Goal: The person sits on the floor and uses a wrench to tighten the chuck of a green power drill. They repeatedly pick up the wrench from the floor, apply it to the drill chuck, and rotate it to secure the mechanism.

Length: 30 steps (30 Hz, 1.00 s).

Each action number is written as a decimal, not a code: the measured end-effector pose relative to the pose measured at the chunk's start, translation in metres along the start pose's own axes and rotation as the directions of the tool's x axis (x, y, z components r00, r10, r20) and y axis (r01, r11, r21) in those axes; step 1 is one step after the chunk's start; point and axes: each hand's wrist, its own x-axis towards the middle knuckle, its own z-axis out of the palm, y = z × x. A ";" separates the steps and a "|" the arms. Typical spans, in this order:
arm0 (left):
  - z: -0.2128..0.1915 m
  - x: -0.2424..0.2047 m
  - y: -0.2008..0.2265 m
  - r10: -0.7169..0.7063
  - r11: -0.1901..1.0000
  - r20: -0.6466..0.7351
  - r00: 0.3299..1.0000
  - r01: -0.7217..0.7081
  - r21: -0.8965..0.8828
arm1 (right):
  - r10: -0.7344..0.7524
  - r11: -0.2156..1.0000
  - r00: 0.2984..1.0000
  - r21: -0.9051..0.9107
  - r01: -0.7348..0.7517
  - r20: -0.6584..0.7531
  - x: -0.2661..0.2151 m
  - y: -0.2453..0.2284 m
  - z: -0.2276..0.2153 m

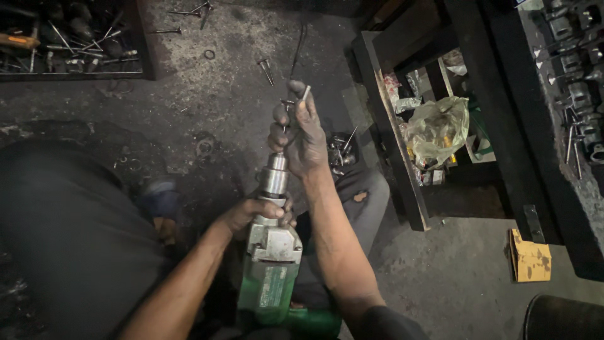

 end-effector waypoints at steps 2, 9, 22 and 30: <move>-0.001 0.001 -0.001 0.014 1.000 -0.004 1.000 -0.014 0.021 | 0.000 1.000 1.000 0.030 0.000 0.007 -0.001 0.000 -0.001; -0.002 0.002 -0.002 0.027 0.998 -0.059 0.998 -0.023 0.065 | 0.003 0.999 1.000 0.038 -0.003 0.011 0.002 0.002 -0.007; -0.004 0.001 -0.005 0.044 0.999 -0.036 0.998 -0.044 -0.011 | 0.150 0.985 0.981 -0.063 -0.158 -0.123 0.009 -0.003 -0.017; -0.017 0.000 -0.012 -0.045 0.997 -0.021 0.999 0.044 -0.071 | 0.025 0.996 0.967 -0.074 -0.045 -0.253 0.003 0.009 -0.009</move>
